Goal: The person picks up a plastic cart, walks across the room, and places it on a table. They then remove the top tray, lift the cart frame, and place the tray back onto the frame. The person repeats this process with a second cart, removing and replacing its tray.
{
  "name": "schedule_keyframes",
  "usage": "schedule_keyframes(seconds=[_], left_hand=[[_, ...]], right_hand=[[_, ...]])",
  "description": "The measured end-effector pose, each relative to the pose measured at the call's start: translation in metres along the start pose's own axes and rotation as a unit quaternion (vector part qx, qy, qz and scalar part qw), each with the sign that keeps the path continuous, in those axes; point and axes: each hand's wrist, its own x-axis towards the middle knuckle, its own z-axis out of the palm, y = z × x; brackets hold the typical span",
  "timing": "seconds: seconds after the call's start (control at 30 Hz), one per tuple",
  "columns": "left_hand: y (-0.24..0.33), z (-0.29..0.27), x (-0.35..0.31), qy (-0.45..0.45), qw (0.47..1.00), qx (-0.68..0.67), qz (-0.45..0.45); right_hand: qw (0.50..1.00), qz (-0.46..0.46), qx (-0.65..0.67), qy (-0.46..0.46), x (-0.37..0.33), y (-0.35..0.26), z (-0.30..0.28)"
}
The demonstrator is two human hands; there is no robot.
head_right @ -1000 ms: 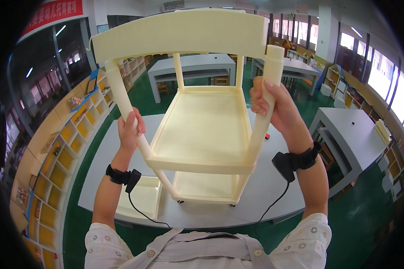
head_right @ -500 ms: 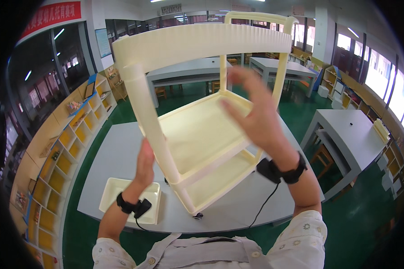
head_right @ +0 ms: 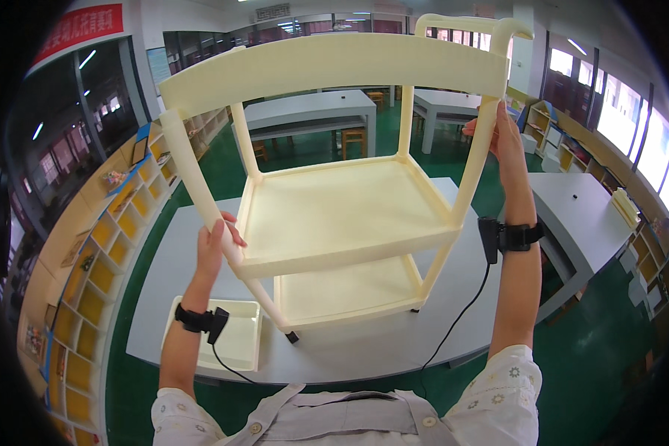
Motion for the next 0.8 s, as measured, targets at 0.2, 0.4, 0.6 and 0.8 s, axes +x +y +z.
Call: schedule_keyframes(seconds=[0.2,0.4,0.6,0.8], left_hand=[[0.047,-0.002,0.075,0.040,0.996,0.016,0.074],[0.069,-0.013,0.110,0.022,0.996,-0.041,0.080],[0.067,-0.007,0.111,0.060,0.995,-0.024,0.082],[0.069,-0.005,0.110,0.072,0.993,-0.030,0.086]], right_hand=[[0.941,-0.079,0.256,-0.207,0.000,-0.009,-0.025],[0.886,-0.095,0.391,-0.231,-0.003,-0.013,-0.004],[0.881,-0.080,0.403,-0.235,-0.012,-0.020,0.002],[0.895,-0.083,0.389,-0.204,-0.014,-0.023,0.005]])
